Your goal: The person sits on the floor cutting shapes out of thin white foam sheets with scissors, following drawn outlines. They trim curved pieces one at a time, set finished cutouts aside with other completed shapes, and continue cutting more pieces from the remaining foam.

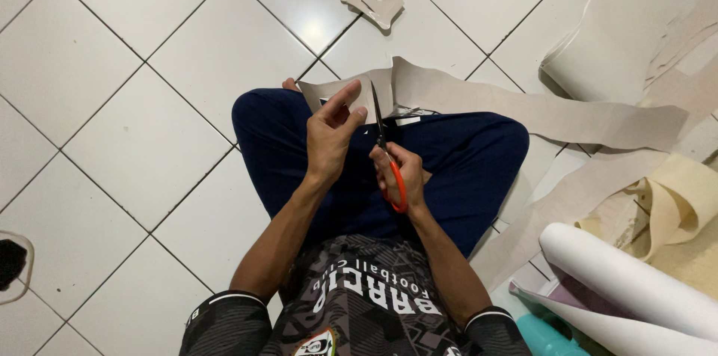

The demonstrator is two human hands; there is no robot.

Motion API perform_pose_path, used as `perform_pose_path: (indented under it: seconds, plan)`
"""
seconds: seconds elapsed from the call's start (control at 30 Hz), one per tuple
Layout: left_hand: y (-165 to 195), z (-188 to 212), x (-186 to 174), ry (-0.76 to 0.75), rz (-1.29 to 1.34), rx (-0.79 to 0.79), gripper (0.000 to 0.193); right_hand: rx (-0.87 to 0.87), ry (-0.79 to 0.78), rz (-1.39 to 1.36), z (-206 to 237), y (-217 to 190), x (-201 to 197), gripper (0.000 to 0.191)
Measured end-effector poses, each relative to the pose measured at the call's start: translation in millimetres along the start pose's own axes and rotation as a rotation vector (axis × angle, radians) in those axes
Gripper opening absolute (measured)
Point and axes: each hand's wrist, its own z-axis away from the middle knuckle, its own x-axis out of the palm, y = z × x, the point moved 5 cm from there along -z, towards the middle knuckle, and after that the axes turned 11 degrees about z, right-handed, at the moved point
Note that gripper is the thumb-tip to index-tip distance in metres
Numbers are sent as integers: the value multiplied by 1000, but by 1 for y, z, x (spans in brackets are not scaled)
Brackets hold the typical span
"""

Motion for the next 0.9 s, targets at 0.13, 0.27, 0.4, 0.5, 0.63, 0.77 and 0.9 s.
perform_pose_path:
  seconds: [0.13,0.27,0.4,0.5,0.63,0.77,0.9]
  plan:
    - [-3,12,6,-35,-29,-19,50,-36,-39,-116,1,1,-4,45]
    - [-5,18,6,-33,-44,-19,50,-16,-24,-180,6,2,-9,46]
    - [-5,32,17,-94,-102,-35,43,-142,-9,-280,2,-10,-20,35]
    - [-2,50,33,-207,-280,-78,44,18,36,-209,1,-8,-39,26]
    - [-1,58,23,-28,-520,-381,52,-141,181,-51,-4,-18,-70,21]
    - [35,49,29,-374,-833,509,62,-118,91,-88,-3,-17,-87,21]
    - [-11,37,8,-416,-690,-23,37,-155,133,-119,-5,-20,-84,21]
